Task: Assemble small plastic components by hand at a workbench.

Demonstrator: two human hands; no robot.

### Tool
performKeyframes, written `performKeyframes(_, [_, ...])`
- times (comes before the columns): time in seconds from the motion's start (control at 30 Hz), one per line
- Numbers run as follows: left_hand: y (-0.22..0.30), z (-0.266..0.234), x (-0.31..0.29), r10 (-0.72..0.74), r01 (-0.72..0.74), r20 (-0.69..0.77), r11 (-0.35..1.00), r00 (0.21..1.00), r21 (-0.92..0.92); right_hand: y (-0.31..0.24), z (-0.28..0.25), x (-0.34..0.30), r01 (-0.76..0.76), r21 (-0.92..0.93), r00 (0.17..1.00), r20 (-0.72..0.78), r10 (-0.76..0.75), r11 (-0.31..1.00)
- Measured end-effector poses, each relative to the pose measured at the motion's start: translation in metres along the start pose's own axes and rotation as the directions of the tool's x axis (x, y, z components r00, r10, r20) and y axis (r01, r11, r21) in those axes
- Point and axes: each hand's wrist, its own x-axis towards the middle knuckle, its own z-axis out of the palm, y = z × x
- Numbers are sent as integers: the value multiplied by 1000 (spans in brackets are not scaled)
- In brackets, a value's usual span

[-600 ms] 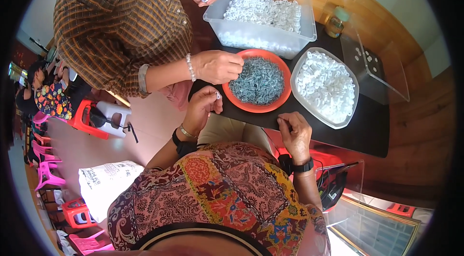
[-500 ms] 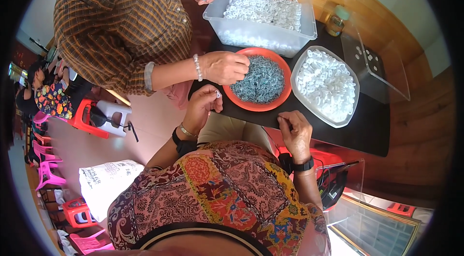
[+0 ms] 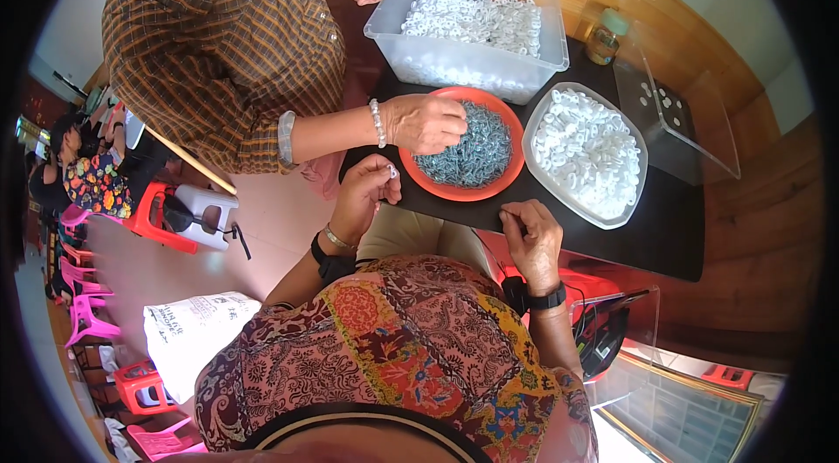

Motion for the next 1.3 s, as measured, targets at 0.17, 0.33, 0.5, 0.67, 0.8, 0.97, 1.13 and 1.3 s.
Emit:
performKeyframes(0.17, [-1, -1, 2, 3, -3, 10, 1000, 1000, 0, 2, 1, 0, 10, -22, 1000, -4, -10, 1000])
performKeyframes(0.33, [0, 0, 0, 4, -4, 1, 1000, 1000, 5, 5, 3, -1, 49, -10, 999, -21, -50, 999])
performKeyframes(0.5, [3, 2, -2, 0, 1, -17, 1000, 1000, 20, 5, 3, -1, 47, 1, 999, -20, -47, 999])
performKeyframes(0.67, [1, 1, -2, 29, -29, -14, 1000, 999, 3, 5, 3, -1, 61, 6, 998, -23, -61, 998])
performKeyframes(0.8, [0, 1, -2, 9, -9, -20, 1000, 1000, 29, 3, 3, -1, 27, -10, 999, -20, -27, 1000])
performKeyframes(0.97, [0, 0, -1, 12, -11, -16, 999, 1000, 35, 0, 3, -1, 3, -2, 1000, -12, -3, 1000])
performKeyframes(1.13, [-1, 0, -1, 13, -13, -8, 999, 1000, 39, 1, 3, -1, 28, -22, 999, -21, -28, 999])
performKeyframes(1.3, [-1, -1, -1, 6, -6, 3, 1000, 1000, 21, 3, 5, -1, 45, -39, 999, -27, -46, 998])
